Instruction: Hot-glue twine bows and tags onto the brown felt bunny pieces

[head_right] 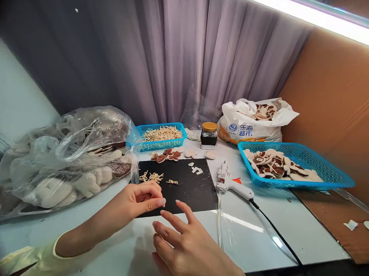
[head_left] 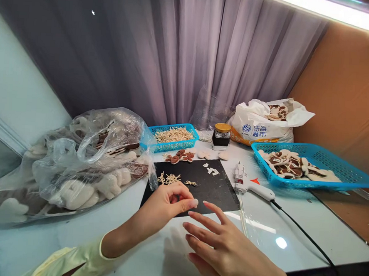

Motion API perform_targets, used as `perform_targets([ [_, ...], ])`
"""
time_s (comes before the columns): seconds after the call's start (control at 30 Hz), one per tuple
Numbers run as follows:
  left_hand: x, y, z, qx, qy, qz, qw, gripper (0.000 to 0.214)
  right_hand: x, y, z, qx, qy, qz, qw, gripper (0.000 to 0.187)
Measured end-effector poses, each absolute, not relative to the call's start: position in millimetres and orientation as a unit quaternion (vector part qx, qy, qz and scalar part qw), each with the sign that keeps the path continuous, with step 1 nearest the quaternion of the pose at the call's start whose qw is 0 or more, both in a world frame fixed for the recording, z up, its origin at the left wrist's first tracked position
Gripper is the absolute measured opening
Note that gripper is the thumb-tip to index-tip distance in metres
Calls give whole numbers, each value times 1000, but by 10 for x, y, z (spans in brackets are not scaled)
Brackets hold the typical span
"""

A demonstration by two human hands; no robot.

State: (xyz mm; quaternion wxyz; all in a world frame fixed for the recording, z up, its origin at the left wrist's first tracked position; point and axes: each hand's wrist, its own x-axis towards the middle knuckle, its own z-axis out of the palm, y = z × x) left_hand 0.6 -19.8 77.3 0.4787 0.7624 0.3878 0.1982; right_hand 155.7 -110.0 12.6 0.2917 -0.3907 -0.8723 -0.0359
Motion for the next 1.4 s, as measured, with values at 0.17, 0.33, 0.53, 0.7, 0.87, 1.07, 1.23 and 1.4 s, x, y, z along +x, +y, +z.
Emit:
perform_targets([
  [0.17, -73, -74, 907, 752, 394, 281, 448, 17, 1570, -1120, 173, -402, -881, -2, 248, 25],
  [0.33, -361, 172, 1092, 672, 404, 454, 423, 11, 1647, -1124, 197, -414, -891, -1, 185, 36],
  [0.53, -719, 363, 1342, 531, 388, 661, 362, 9, 1645, -1100, 48, -364, -899, -135, 202, 32],
  [0.7, -629, 216, 1153, 626, 439, 508, 397, 11, 1539, -1086, 165, -295, -924, -197, 141, 15],
  [0.87, -464, -63, 946, 683, 399, 267, 550, 22, 1665, -1081, 380, -355, -905, -127, 197, 19],
  [1.07, -288, -307, 942, 638, 376, 162, 652, 31, 1711, -1004, 290, -458, -759, -2, 463, 20],
  [1.23, -159, -377, 860, 598, 331, 114, 721, 30, 1587, -956, 252, -443, -742, 150, 481, 30],
  [1.4, -110, -460, 841, 513, 307, 84, 797, 27, 1557, -965, 299, -430, -686, 277, 518, 28],
])
